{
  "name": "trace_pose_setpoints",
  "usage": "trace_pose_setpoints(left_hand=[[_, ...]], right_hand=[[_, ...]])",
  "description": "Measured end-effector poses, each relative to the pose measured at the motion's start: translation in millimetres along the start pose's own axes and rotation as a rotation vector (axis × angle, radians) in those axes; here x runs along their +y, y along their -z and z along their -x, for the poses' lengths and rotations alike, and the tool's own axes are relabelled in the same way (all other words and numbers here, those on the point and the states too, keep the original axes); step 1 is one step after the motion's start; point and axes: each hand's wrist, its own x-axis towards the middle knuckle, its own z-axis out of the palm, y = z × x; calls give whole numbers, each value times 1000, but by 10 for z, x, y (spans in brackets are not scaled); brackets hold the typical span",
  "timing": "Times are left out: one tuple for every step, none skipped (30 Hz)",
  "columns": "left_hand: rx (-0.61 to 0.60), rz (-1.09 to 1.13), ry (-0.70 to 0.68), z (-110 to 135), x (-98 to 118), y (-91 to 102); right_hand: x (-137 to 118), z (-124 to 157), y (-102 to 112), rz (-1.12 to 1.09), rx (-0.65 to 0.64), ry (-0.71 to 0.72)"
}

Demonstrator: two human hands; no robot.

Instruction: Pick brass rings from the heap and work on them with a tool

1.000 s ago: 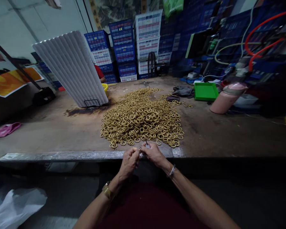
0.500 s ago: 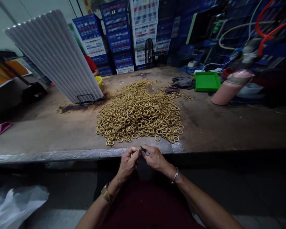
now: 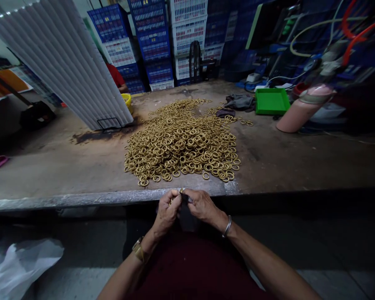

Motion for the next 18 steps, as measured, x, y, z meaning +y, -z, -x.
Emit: trace_pose_setpoints(left_hand=[[0, -5, -1, 7, 1, 0], [-1, -11, -6, 13, 1, 1], [-2, -12, -17, 18, -3, 2], [-4, -10, -31, 20, -9, 3], [-6, -5, -41, 21, -18, 5], [-9, 0, -47, 21, -27, 7], [-13, 5, -51, 23, -35, 9], [-17, 9, -50, 28, -39, 10], [-24, 13, -45, 41, -36, 11], [-32, 19, -37, 63, -24, 12], [-43, 31, -25, 94, -2, 16], [-58, 50, -9, 133, 27, 24], [-77, 79, 12, 176, 60, 38], [-97, 118, 37, 218, 88, 61], [-114, 163, 68, 252, 105, 94], [-127, 208, 109, 273, 101, 136], [-130, 247, 162, 280, 68, 186], [-122, 270, 230, 272, 1, 240]], right_hand=[[2, 3, -12, 13, 8, -4], [3, 7, -22, 27, 14, -10], [3, 10, -29, 40, 19, -16], [3, 14, -33, 52, 19, -21], [1, 17, -33, 61, 15, -22], [0, 19, -28, 67, 7, -20], [0, 20, -22, 72, -6, -17], [1, 20, -13, 77, -22, -16], [5, 18, -4, 85, -41, -21], [11, 16, 4, 95, -60, -31], [19, 13, 11, 108, -76, -45], [28, 11, 15, 126, -85, -60], [39, 10, 16, 146, -86, -77], [50, 10, 12, 168, -76, -95], [62, 11, 6, 189, -61, -110], [73, 12, -4, 201, -36, -127], [83, 14, -15, 203, -9, -142], [93, 16, -26, 194, 16, -152]])
